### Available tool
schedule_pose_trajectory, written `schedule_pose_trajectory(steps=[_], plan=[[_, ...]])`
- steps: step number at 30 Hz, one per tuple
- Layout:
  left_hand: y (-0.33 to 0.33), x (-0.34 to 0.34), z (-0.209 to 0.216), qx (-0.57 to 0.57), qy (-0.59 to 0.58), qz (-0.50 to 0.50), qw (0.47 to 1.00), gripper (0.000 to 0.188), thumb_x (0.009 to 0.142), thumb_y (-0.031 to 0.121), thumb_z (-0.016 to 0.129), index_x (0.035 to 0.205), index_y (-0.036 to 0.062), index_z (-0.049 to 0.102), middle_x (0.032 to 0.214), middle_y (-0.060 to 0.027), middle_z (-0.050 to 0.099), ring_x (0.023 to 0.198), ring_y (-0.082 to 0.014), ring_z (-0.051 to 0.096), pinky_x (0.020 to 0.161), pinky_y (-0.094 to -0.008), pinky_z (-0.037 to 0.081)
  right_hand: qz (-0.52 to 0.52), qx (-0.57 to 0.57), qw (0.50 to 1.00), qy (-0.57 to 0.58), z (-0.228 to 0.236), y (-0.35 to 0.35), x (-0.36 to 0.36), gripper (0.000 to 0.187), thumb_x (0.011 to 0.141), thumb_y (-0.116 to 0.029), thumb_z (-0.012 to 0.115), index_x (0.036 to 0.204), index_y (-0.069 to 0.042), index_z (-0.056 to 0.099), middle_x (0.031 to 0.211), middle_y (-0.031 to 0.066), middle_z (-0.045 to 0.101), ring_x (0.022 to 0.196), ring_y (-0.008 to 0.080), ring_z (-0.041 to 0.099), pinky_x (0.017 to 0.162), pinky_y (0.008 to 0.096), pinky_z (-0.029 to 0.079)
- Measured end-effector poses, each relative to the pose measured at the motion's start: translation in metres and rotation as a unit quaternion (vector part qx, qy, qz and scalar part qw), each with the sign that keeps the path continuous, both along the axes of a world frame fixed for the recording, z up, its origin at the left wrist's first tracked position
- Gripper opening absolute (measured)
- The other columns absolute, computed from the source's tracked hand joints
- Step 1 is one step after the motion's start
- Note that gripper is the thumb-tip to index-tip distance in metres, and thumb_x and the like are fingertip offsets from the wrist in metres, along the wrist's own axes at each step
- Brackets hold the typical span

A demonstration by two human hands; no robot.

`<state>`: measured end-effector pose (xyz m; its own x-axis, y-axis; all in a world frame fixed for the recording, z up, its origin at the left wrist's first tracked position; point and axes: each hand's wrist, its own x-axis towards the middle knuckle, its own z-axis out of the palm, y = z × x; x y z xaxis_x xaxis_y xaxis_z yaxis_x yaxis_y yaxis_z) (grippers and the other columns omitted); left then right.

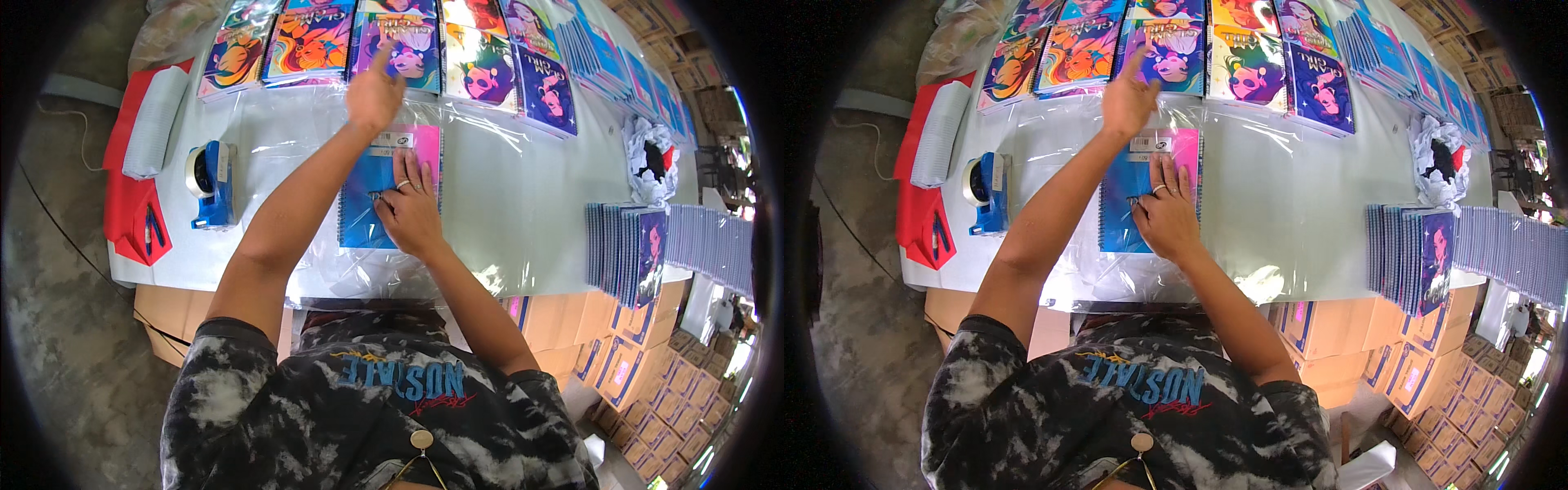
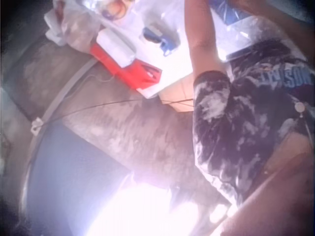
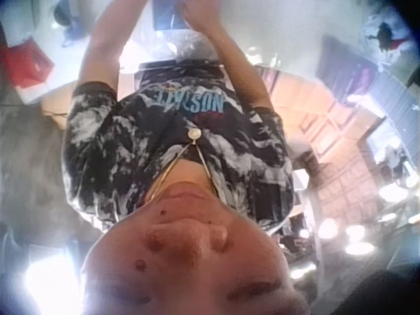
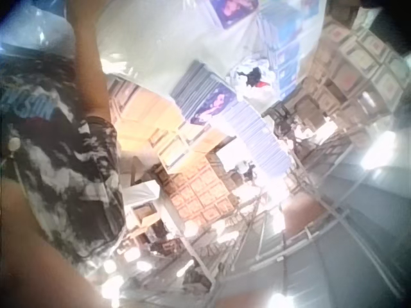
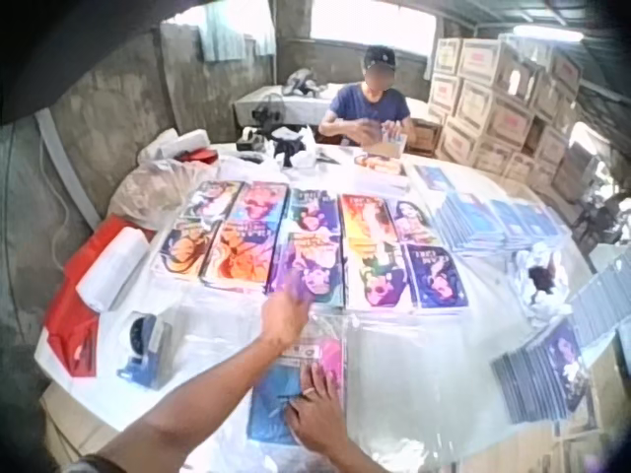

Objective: The person repeatedly places spiral-bound notebooks into clear plastic sleeves, seals them with tape, and stacks the finished units on the table. The person also gathers loose notebooks from the table and places them into the sleeves one at a time.

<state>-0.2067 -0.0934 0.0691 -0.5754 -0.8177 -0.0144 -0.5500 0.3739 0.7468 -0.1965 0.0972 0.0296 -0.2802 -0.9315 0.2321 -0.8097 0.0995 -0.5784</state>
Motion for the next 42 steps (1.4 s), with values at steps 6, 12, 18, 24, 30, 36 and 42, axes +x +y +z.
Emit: schedule_pose_trajectory(steps=[6,12,18,24,30,36,42], plan=[[0.024,0.091,-0.022,-0.307,0.006,-0.035,0.951,0.050,0.089,0.017,0.052,0.134,0.0025,0.037,0.130,-0.0160,0.047,0.119,-0.0375,0.043,0.096,-0.0479,0.035,-0.013,0.032,0.999,-0.009,0.002,0.000,-0.002,0.028,0.083,-0.025,0.053,0.075,-0.002,0.069,0.144,0.0216,0.030,0.136,0.0349,0.023,0.111,0.0485,0.011],[0.090,0.115,-0.043,-0.251,-0.231,-0.111,0.934,0.055,0.095,0.031,0.036,0.143,0.0064,0.025,0.152,-0.0097,0.014,0.141,-0.0334,0.005,0.108,-0.0580,0.004,0.044,0.027,0.992,-0.112,0.001,-0.002,-0.007,0.030,0.081,-0.024,0.051,0.074,-0.001,0.068,0.146,0.0232,0.025,0.137,0.0406,0.018,0.111,0.0527,0.007],[0.083,0.118,-0.048,-0.227,-0.225,-0.166,0.933,0.064,0.092,0.039,0.040,0.145,0.0095,0.020,0.153,-0.0088,0.012,0.141,-0.0323,0.002,0.109,-0.0580,0.003,0.203,0.096,0.969,-0.100,0.001,-0.024,-0.031,0.026,0.077,-0.020,0.052,0.065,-0.001,0.066,0.148,0.0241,0.017,0.138,0.0416,0.010,0.111,0.0516,0.002],[0.107,0.177,0.001,-0.171,-0.283,-0.415,0.848,0.106,0.064,0.067,0.064,0.145,0.0142,0.020,0.152,-0.0129,0.011,0.140,-0.0364,0.000,0.109,-0.0579,0.003,0.261,0.222,0.902,-0.263,0.020,-0.029,-0.056,0.029,0.081,-0.025,0.051,0.065,-0.009,0.069,0.152,0.0168,0.006,0.141,0.0297,-0.013,0.109,0.0445,-0.014],[0.205,0.173,-0.058,-0.046,-0.030,-0.561,0.826,0.091,0.064,0.057,0.069,0.138,0.0144,0.036,0.146,-0.0164,0.024,0.136,-0.0386,0.015,0.109,-0.0566,0.011,0.260,0.299,0.909,-0.127,0.032,-0.036,-0.039,0.028,0.080,-0.031,0.054,0.069,-0.012,0.072,0.153,0.0157,-0.002,0.140,0.0328,-0.015,0.110,0.0458,-0.011],[0.187,0.133,-0.020,-0.195,0.030,-0.259,0.946,0.052,0.071,0.016,0.062,0.122,0.0135,0.051,0.118,-0.0117,0.052,0.116,-0.0304,0.046,0.100,-0.0468,0.031,0.244,0.366,0.892,-0.109,0.037,-0.044,-0.038,0.022,0.080,-0.029,0.055,0.079,-0.020,0.075,0.152,0.0176,-0.008,0.139,0.0340,-0.016,0.110,0.0466,-0.008],[0.175,0.176,-0.013,0.167,0.052,-0.461,0.870,0.027,0.068,0.000,0.064,0.093,0.0104,0.063,0.085,-0.0042,0.060,0.082,-0.0178,0.058,0.076,-0.0320,0.044,0.262,0.377,0.887,-0.056,0.050,-0.043,-0.033,0.019,0.078,-0.017,0.060,0.085,-0.026,0.075,0.152,0.0171,-0.010,0.139,0.0346,-0.014,0.111,0.0476,-0.005]])
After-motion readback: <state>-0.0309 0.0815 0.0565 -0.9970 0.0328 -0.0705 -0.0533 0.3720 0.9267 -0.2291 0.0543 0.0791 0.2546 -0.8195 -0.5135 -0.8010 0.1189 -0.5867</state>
